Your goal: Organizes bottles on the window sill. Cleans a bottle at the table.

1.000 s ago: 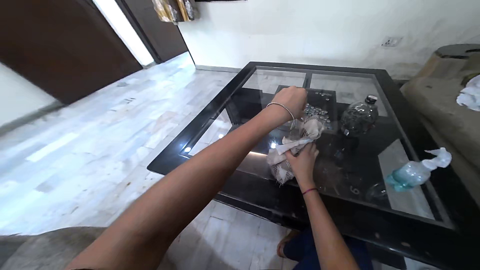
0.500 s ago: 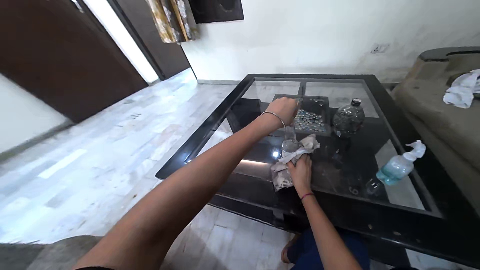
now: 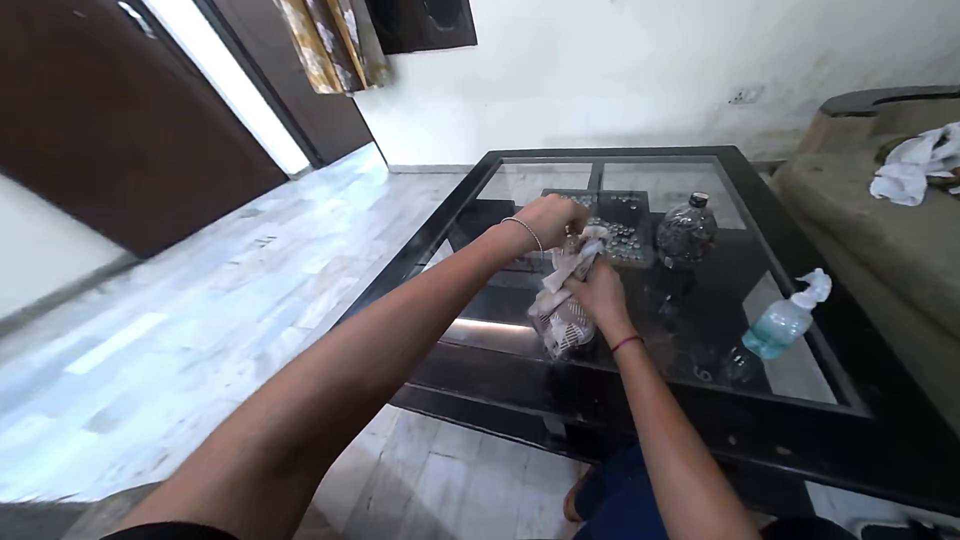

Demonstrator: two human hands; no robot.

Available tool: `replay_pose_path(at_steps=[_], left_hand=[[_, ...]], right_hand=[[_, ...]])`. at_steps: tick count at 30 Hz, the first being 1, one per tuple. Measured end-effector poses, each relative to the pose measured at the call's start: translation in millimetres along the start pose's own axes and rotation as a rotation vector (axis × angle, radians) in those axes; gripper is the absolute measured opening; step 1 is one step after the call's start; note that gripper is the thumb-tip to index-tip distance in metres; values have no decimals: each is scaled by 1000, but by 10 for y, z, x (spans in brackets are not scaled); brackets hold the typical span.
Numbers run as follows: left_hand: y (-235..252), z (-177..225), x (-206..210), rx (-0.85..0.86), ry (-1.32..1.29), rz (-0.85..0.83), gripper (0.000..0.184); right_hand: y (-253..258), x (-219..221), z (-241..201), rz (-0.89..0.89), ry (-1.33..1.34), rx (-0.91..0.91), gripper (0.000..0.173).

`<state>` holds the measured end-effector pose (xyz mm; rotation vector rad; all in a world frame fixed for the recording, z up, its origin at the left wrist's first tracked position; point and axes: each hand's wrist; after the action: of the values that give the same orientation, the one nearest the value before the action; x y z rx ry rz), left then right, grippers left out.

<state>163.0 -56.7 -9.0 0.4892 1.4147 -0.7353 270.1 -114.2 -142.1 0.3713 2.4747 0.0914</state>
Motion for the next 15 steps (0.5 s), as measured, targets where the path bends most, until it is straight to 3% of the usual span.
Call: replay_pose_path(at_steps=[9, 15], left_hand=[[50, 32, 43, 54, -22, 0, 32], [51, -16, 105, 95, -84, 40, 22]], right_hand=[[-254, 257, 384, 20, -1, 127, 71], [-493, 572, 728, -151, -157, 309, 57]])
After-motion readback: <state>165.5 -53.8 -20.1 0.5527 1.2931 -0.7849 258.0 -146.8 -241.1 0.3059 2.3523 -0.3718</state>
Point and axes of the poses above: each hand's wrist, its own y-axis towards the middle knuckle, its own x-axis out of the palm, z = x × y, and after that the axes turned 1 degree about z, right-handed
